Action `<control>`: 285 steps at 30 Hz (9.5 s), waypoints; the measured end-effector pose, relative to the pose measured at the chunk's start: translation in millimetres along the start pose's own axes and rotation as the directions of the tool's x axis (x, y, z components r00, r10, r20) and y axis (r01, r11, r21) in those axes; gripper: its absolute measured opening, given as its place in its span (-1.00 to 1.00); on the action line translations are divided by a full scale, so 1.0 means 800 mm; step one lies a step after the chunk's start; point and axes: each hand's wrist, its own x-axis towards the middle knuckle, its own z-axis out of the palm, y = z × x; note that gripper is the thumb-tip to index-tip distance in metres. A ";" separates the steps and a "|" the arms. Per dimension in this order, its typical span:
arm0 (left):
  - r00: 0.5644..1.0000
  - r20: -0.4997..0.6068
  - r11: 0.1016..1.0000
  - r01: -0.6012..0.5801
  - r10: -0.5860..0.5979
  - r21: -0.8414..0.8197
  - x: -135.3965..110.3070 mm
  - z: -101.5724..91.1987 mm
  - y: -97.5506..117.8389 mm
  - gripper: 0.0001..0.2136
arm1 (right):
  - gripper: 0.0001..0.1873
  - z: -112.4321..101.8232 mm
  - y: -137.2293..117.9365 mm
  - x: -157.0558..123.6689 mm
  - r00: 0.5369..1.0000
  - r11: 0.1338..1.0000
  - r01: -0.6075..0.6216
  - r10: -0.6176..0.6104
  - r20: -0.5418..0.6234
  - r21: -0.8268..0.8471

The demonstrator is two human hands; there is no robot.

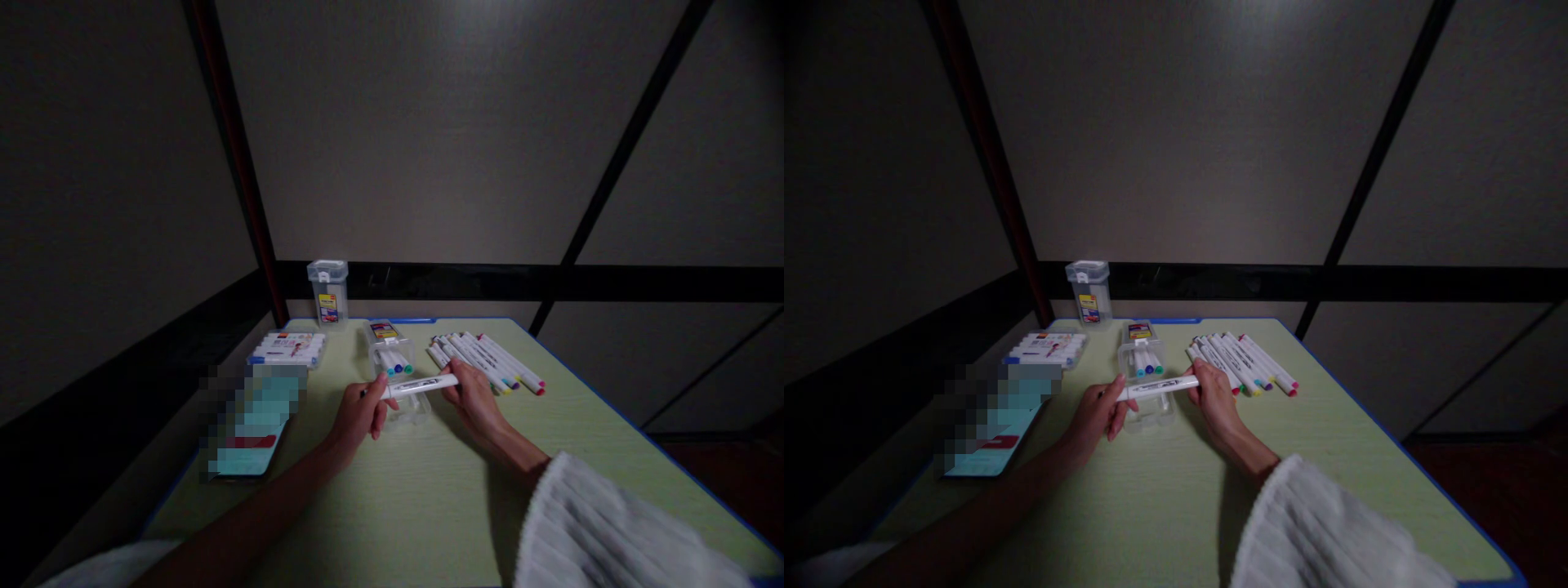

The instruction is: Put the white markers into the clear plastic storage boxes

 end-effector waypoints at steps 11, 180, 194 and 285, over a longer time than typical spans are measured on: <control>0.998 -0.016 0.998 -0.058 0.058 0.000 -0.001 0.000 0.002 -0.59 | -0.61 0.007 0.001 -0.004 0.999 0.970 -0.039 0.032 0.034 0.239; 0.977 -0.195 0.993 -0.100 0.086 -0.061 0.006 -0.005 -0.003 -0.92 | -0.68 -0.078 0.002 0.033 0.998 -0.079 0.064 0.011 0.063 -0.995; 0.980 -0.191 0.995 -0.076 0.063 -0.064 0.007 -0.004 -0.004 -0.94 | -0.71 -0.078 0.003 0.033 0.994 -0.093 0.036 -0.101 0.045 -0.995; 0.987 -0.156 0.837 -0.065 -0.024 -0.544 0.005 -0.005 0.007 -0.75 | -0.69 -0.022 -0.009 -0.011 0.717 0.530 0.697 -0.511 0.474 -0.482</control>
